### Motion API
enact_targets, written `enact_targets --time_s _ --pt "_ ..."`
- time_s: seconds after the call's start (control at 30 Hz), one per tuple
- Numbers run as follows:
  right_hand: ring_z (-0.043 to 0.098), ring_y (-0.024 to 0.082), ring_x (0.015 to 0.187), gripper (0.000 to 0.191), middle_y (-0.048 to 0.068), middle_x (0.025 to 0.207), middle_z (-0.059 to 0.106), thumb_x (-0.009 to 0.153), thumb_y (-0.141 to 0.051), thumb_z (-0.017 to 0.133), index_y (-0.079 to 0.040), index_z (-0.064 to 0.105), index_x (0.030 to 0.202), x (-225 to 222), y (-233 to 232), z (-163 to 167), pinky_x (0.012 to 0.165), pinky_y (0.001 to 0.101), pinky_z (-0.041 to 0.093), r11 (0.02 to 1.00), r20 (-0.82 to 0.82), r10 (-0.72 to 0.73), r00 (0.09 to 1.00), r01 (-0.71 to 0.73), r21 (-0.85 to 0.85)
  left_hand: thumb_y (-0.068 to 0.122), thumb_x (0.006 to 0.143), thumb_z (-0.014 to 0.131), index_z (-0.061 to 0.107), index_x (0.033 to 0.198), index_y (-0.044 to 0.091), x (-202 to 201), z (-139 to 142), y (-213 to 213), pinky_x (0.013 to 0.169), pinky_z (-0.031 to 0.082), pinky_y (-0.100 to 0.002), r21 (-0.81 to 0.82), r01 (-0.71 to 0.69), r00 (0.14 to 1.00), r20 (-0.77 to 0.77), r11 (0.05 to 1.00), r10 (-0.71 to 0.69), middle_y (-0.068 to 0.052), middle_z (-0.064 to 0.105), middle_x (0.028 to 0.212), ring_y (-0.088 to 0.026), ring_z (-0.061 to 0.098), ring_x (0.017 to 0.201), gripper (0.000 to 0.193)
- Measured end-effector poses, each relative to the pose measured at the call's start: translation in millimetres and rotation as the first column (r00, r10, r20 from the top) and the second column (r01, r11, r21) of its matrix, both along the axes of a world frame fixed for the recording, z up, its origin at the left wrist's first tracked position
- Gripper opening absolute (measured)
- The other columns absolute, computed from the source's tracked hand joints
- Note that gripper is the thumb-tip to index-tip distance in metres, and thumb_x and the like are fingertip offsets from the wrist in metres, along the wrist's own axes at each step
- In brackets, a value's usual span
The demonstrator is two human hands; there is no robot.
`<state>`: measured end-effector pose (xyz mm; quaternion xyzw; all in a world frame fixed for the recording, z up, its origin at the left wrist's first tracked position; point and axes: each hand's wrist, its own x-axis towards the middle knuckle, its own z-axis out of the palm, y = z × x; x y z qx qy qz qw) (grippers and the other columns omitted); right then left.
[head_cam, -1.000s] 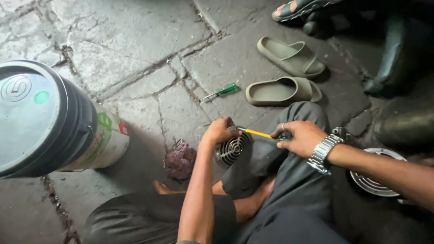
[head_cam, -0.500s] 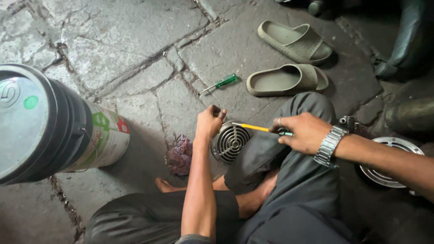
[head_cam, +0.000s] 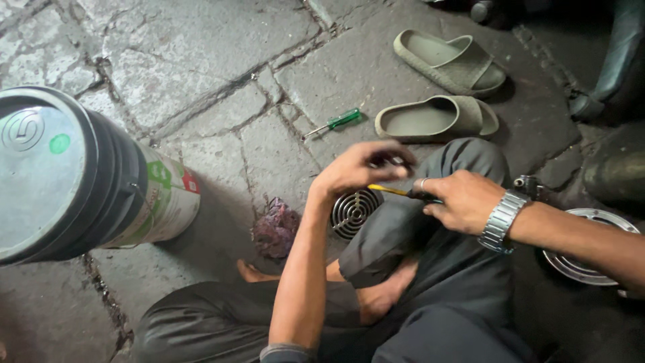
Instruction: The person sits on the floor and uses a screwdriver to tighten screws on a circular metal grate. They repeatedly adjust the grate and use the tool to secure the fasteners, occasionally picking up a small metal piece from a nearby bucket.
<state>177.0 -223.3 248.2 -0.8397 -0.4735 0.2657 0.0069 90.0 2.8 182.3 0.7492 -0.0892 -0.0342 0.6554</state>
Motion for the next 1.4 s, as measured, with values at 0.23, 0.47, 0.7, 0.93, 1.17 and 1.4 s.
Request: enact_targets --time_s 0.23,0.47,0.7,0.93,1.17,1.4 --pt "0.071 0.042 0.078 0.028 0.02 0.077 0.072 0.076 -0.018 0.066 -0.013 0.071 0.103 -0.5 -2.5 -7.1 0.073 0.0535 0.057 0.994 0.082 0.071 0.994 -0.064 -0.085 0.012 0.098 0.066 0.066 0.13 0.004 -0.2 45.6 -26.1 0.095 0.059 -0.034 -0.053 0.229 0.971 -0.058 0.972 -0.232 -0.006 0.076 0.112 -0.016 0.071 0.102 0.033" --pt "0.07 0.042 0.076 0.03 0.019 0.074 0.07 0.078 -0.017 0.065 -0.015 0.066 0.108 -3.0 -1.0 -3.9 0.07 0.0549 0.055 0.988 0.076 0.104 0.992 -0.095 -0.121 0.01 0.082 0.087 0.066 0.117 0.002 -1.4 31.7 -24.9 0.098 0.052 -0.034 -0.095 0.163 0.975 0.166 0.982 -0.146 -0.005 0.07 0.112 -0.016 0.062 0.108 0.042" --pt "0.071 0.04 0.077 0.024 0.018 0.077 0.071 0.082 -0.02 0.066 -0.015 0.065 0.105 -1.1 -0.6 -3.8 0.07 0.0527 0.056 0.986 0.112 0.14 0.984 -0.128 -0.109 0.018 0.074 0.091 0.062 0.117 0.006 -3.9 26.7 -34.7 0.083 0.053 -0.031 0.017 0.074 0.989 0.131 0.997 -0.075 -0.004 0.065 0.107 -0.014 0.059 0.095 0.053" --pt "0.071 0.04 0.079 0.049 0.016 0.077 0.073 0.086 -0.03 0.068 -0.028 0.06 0.134 -2.7 3.0 1.3 0.07 0.0543 0.055 0.994 0.047 0.086 0.995 -0.082 -0.074 0.044 0.086 0.075 0.071 0.116 0.007 -9.1 -51.9 21.9 0.088 0.056 -0.041 0.542 -0.338 0.903 -0.044 0.769 0.428 -0.015 0.075 0.109 -0.032 0.072 0.104 0.048" --pt "0.071 0.04 0.083 0.046 0.016 0.085 0.074 0.086 -0.031 0.069 -0.032 0.062 0.132 -0.2 12.6 6.2 0.074 0.0532 0.056 0.992 0.069 0.084 0.994 -0.077 -0.095 0.053 0.095 0.058 0.07 0.116 0.005 -40.7 -144.1 22.5 0.094 0.05 -0.046 0.458 -0.442 0.824 -0.132 0.771 0.551 -0.021 0.067 0.117 -0.038 0.063 0.111 0.053" --pt "0.071 0.038 0.088 0.046 0.011 0.094 0.076 0.077 -0.031 0.074 -0.031 0.068 0.122 -4.3 56.4 8.1 0.076 0.051 0.057 0.941 -0.008 0.329 0.944 -0.327 0.084 0.041 0.103 0.053 0.068 0.112 0.002 -93.4 -194.4 -30.5 0.094 0.046 -0.049 0.285 -0.939 0.215 0.047 0.194 0.975 -0.025 0.061 0.119 -0.046 0.055 0.115 0.042"
